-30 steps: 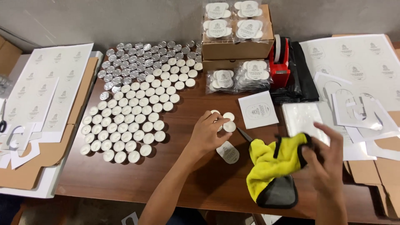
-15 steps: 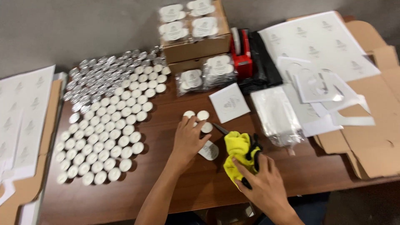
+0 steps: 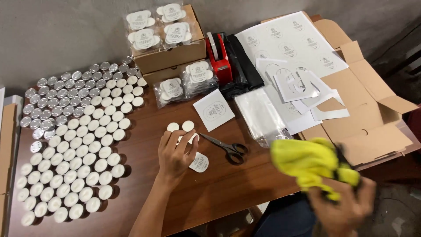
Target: Cutting printed labels with scissors and then packaging small tealight candles into plastic bags.
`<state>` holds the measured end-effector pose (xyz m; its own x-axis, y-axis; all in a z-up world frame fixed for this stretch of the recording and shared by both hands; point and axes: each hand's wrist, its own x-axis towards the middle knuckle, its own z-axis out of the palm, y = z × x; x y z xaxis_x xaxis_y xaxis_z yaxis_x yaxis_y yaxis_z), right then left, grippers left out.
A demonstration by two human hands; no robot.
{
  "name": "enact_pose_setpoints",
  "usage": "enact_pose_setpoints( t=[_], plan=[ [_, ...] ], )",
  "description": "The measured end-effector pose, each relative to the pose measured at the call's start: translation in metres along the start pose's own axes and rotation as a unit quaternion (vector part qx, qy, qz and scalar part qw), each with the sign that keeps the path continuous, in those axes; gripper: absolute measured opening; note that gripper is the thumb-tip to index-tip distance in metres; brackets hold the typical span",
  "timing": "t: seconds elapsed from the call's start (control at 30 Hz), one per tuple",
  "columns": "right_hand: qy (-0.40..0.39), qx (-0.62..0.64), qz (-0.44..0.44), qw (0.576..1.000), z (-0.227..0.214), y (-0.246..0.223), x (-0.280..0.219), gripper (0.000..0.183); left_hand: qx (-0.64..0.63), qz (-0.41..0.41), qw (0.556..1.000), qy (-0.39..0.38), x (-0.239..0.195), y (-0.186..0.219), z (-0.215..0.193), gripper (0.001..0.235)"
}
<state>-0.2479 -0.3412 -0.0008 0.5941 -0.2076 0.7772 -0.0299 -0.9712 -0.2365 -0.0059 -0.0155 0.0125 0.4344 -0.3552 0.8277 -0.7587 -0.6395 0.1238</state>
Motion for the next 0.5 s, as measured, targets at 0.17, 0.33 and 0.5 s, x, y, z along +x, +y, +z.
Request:
enact_pose_setpoints(
  t=[0.17, 0.33, 0.5],
  plan=[
    [-0.063, -0.196, 0.086, 0.975, 0.004, 0.059, -0.034, 0.023, -0.010, 0.029, 1.000, 0.006, -0.003, -0.001, 0.007, 0.006],
    [-0.151, -0.258, 0.074, 0.951, 0.024, 0.045, -0.029, 0.044, -0.027, 0.050, 0.998, -0.002, 0.003, 0.009, 0.012, 0.007],
    [0.027, -0.242, 0.061, 0.968, 0.006, 0.020, 0.003, 0.027, -0.033, 0.057, 0.998, -0.009, 0.005, 0.027, 0.022, 0.008]
  ],
)
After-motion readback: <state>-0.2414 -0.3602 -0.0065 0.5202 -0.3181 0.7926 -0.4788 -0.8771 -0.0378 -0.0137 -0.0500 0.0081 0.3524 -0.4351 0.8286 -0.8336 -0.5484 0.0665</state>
